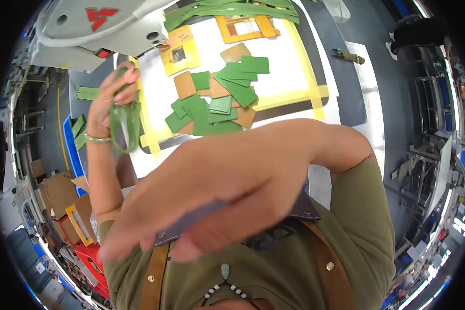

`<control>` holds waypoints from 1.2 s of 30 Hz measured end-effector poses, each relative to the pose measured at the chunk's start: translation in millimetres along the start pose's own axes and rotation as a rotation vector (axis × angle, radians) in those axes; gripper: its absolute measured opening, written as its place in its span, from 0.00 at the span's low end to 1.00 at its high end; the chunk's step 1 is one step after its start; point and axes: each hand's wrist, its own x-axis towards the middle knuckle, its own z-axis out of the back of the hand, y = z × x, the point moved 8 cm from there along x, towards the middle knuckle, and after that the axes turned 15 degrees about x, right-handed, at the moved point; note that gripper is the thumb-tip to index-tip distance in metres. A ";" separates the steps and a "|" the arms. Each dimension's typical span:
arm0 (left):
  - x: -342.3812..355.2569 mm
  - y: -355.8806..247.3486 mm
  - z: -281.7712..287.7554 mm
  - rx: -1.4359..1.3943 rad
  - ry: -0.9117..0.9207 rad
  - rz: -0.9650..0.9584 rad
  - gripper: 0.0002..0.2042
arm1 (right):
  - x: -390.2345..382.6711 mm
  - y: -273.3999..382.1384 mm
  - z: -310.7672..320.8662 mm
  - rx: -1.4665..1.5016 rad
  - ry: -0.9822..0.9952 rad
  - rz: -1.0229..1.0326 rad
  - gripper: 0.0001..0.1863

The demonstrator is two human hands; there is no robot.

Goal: The recorder is sewing green and brown leather patches together using an industrial sewing machine.

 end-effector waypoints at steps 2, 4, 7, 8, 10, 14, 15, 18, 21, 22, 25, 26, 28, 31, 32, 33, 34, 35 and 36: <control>-9.6 -17.7 23.5 0.208 -0.023 -0.022 0.17 | 6.3 3.0 -15.0 0.007 0.024 0.096 0.22; -9.3 -22.8 49.5 0.413 -0.109 -0.053 0.16 | -2.1 2.2 -25.9 0.132 -0.003 0.229 0.23; -21.0 -42.4 101.7 0.832 -0.288 -0.154 0.14 | -3.0 -0.5 -32.8 0.226 -0.064 0.312 0.23; -27.6 -50.5 120.6 1.036 -0.383 -0.223 0.13 | -3.0 -2.4 -34.6 0.252 -0.083 0.329 0.24; -35.8 -55.6 157.9 1.176 -0.398 -0.276 0.12 | -2.9 -5.0 -35.9 0.304 -0.112 0.367 0.24; -65.4 -43.0 243.9 1.229 -0.655 -0.160 0.15 | -3.5 -9.5 -37.6 0.385 -0.163 0.424 0.25; -79.2 -37.3 268.8 1.209 -0.855 0.004 0.16 | -2.3 -10.3 -39.0 0.412 -0.170 0.443 0.26; -90.4 -54.3 230.4 1.806 -0.877 -0.269 0.20 | 2.3 -8.5 -37.5 0.438 -0.140 0.461 0.28; -93.2 -71.2 148.9 2.058 -0.876 -0.492 0.23 | 2.3 -1.8 -33.5 0.285 -0.043 0.307 0.25; -93.5 -74.5 112.6 2.082 -0.826 -0.623 0.24 | -0.7 1.9 -29.4 0.206 -0.001 0.229 0.22; -71.2 -63.0 36.7 1.574 -0.502 -0.558 0.21 | -10.2 2.2 -2.1 -0.071 0.081 0.015 0.15; -61.2 -54.5 11.0 1.447 -0.388 -0.548 0.21 | -14.7 1.9 20.1 -0.311 0.001 -0.070 0.14; -41.9 -43.9 -43.7 1.585 -0.249 -0.711 0.21 | -31.1 4.9 76.9 -1.015 -0.229 -0.354 0.11; -18.1 -29.4 -85.7 1.695 -0.219 -0.776 0.20 | -64.6 6.0 157.3 -1.213 -0.558 -0.744 0.11; -12.9 -28.9 -89.0 1.723 -0.289 -0.769 0.19 | -70.8 6.2 170.9 -1.219 -0.594 -0.748 0.11; -9.4 -30.0 -90.3 1.740 -0.377 -0.774 0.18 | -76.8 -0.9 179.3 -1.235 -0.589 -0.776 0.11; -4.5 -29.3 -89.9 1.713 -0.415 -0.750 0.13 | -77.7 -8.7 181.7 -1.101 -0.592 -0.675 0.08; -2.2 -26.2 -92.6 1.722 -0.397 -0.751 0.13 | -83.3 -14.9 186.4 -0.952 -0.635 -0.644 0.06; 2.7 -22.4 -87.7 1.654 -0.378 -0.654 0.13 | -86.3 -18.8 187.0 -0.978 -0.604 -0.644 0.05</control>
